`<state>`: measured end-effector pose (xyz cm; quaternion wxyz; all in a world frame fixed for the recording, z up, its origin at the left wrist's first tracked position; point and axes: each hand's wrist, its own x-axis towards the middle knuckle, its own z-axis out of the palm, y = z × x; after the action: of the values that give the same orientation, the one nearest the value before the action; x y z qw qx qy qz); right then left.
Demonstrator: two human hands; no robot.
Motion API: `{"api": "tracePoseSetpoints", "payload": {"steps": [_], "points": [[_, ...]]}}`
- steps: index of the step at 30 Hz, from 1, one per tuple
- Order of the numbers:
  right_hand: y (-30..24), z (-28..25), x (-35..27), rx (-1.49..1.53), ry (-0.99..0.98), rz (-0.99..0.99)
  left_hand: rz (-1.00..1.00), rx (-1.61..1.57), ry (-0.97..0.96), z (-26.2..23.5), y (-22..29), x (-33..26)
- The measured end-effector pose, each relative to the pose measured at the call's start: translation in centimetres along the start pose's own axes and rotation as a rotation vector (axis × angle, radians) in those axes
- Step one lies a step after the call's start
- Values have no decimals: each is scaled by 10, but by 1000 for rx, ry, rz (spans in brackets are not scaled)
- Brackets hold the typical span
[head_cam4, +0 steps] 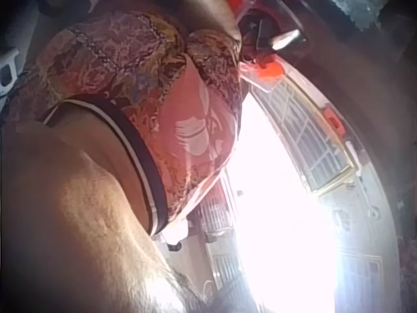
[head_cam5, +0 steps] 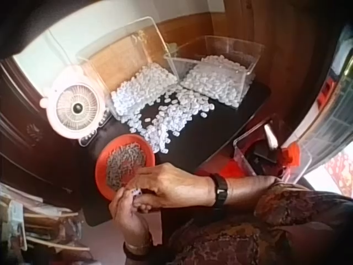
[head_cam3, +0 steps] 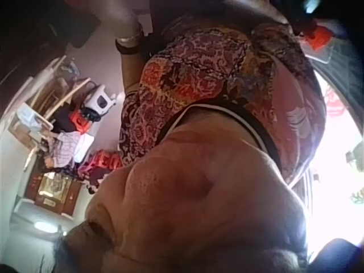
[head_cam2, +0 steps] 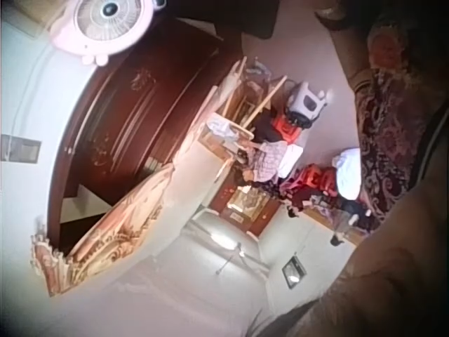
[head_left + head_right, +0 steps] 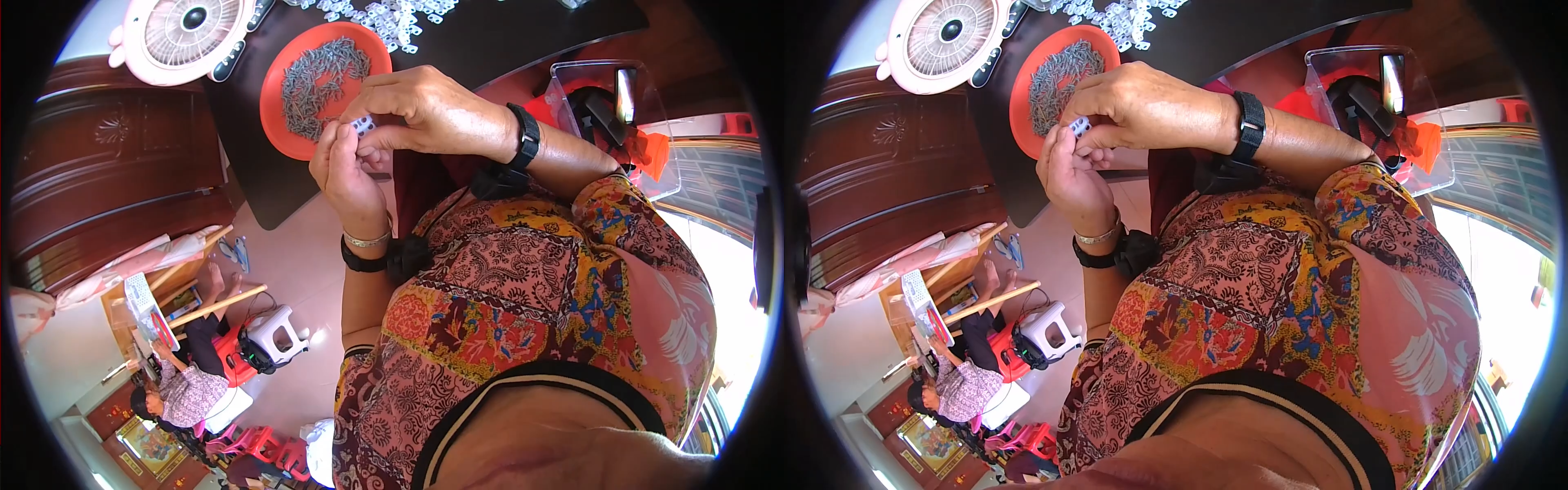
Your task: Assembling tiny metal pins into small white plastic components by hand.
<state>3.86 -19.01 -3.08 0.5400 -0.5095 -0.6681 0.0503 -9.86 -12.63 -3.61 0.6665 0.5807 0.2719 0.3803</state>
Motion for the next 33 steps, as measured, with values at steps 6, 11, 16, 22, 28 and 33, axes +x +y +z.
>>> {"api": "tracePoseSetpoints", "payload": {"steps": [6,11,16,22,28,33], "points": [[2,-2,1,76,-5,-35,38,-66,-16,8,5,-1],[2,-6,-3,72,-104,22,65,-61,-39,7,1,-1],[3,-3,-6,93,-109,32,17,-183,-61,7,-2,-5],[-4,-18,4,36,-82,3,63,-232,-73,9,-3,-5],[4,-157,59,-747,508,91,172,-107,-74,3,-3,2],[8,-184,76,-1163,678,-62,129,-190,-63,2,-6,0]]}}
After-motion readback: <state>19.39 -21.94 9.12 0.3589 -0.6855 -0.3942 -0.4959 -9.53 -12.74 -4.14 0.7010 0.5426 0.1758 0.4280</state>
